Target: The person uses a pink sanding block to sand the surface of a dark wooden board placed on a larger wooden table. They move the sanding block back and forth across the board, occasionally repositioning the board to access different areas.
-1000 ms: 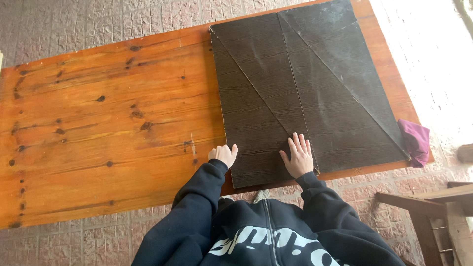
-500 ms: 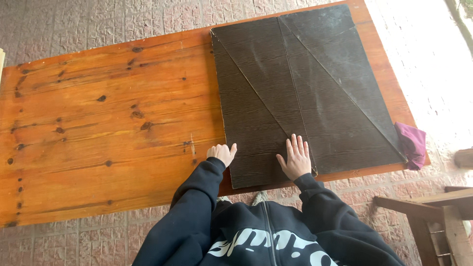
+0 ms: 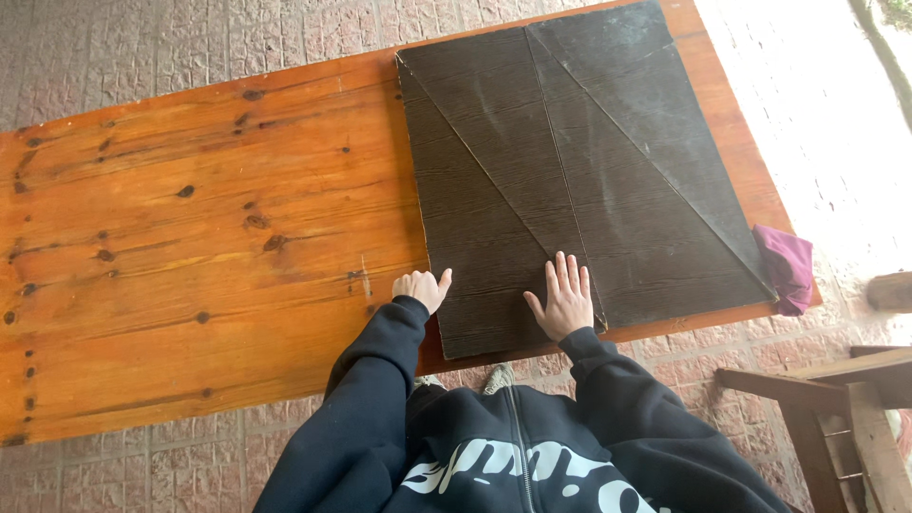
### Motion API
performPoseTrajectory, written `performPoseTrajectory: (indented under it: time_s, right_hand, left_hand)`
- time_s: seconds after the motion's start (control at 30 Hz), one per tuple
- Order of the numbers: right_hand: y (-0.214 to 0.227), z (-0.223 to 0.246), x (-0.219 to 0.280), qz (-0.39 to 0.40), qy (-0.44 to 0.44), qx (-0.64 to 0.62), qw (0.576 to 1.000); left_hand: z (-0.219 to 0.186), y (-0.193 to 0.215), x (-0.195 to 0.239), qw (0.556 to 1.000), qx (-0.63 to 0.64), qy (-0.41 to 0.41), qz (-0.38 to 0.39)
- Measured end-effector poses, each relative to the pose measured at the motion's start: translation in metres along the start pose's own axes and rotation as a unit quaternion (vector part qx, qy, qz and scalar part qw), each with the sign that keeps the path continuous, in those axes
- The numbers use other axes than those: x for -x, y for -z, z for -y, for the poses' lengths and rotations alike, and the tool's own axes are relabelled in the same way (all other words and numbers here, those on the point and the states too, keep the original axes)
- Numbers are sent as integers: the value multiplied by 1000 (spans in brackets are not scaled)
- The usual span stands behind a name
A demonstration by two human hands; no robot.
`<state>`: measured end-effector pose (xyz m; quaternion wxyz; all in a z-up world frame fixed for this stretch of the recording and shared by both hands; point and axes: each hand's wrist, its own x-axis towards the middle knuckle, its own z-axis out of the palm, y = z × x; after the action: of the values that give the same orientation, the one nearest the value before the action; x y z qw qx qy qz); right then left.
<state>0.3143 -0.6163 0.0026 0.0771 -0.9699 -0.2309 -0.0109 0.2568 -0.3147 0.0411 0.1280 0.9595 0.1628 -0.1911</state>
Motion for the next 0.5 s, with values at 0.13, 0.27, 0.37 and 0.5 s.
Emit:
performPoseTrajectory:
  time_s: [0.13, 0.27, 0.37, 0.5]
  right_hand:
    - [3, 1, 2, -7, 3, -2, 1000]
    - [7, 3, 2, -13, 2, -2, 1000]
    - [9, 5, 2, -4, -1, -9, 1000]
    - [9, 6, 3, -21, 0, -3, 1000]
  left_hand:
    - [1, -8, 1, 1000, 13, 22, 2]
    - [-1, -8, -2, 1000, 8, 23, 6]
    - [-3, -3, 2, 999, 27, 42, 11]
    - [-1, -9, 6, 995, 73, 70, 3]
